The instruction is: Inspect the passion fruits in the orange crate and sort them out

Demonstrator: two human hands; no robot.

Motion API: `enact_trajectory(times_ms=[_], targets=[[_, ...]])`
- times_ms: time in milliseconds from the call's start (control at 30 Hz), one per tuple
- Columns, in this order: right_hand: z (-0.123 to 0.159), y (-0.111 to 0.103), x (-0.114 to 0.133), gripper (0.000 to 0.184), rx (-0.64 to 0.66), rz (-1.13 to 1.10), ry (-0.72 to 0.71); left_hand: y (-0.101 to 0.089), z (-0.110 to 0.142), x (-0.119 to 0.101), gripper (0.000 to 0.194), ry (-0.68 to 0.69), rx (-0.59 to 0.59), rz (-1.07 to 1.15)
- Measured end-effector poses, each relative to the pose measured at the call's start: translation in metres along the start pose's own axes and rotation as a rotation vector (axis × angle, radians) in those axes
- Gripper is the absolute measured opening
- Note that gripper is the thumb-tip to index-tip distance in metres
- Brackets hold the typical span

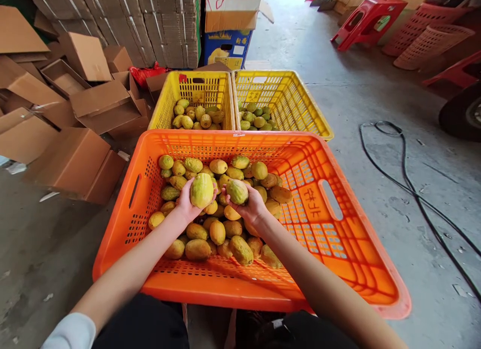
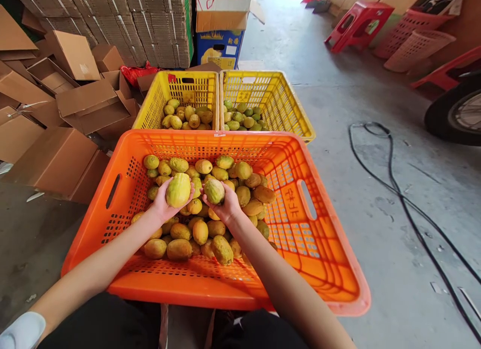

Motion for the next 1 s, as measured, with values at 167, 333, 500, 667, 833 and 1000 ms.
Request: enact_trajectory(times_ms=[167,333,500,667,833,1000], targets=[[0.003,0.002,0.0,0.022,0.029,-0.016,0.017,0.0,0.002,-0.001,0.053,-0.06,0.01,-0.109],[0.007,0.004,0.001,0.016,0.083,0.007,-0.071,0.0,0.003,0.002,0.034,-0.05,0.028,-0.165],[0.011,0.008,0.0,0.009,0.122,0.04,-0.106,0.002,0.003,0.004,0.022,0.036,0.024,-0.14],[0.011,0.009,-0.002,0.009,0.109,0.026,-0.122,0.001,0.0,0.003,0.017,0.058,-0.02,-0.132],[0.01,0.01,0.0,0.001,0.062,0.026,-0.099,0.0,-0.003,0.002,0.037,-0.022,-0.016,-0.161],[0.008,0.009,0.0,0.015,0.063,0.005,-0.039,0.001,-0.003,0.002,0.047,-0.056,-0.006,-0.114]])
Point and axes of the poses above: each hand's wrist, its own z-axis away from the middle knuckle, its own y-axis out of the palm, x = y × z, the point moved 2 cm from there along -z, towards the middle knuckle, and after that the axes turned 8 degrees about -y, right-handed, at the moved point
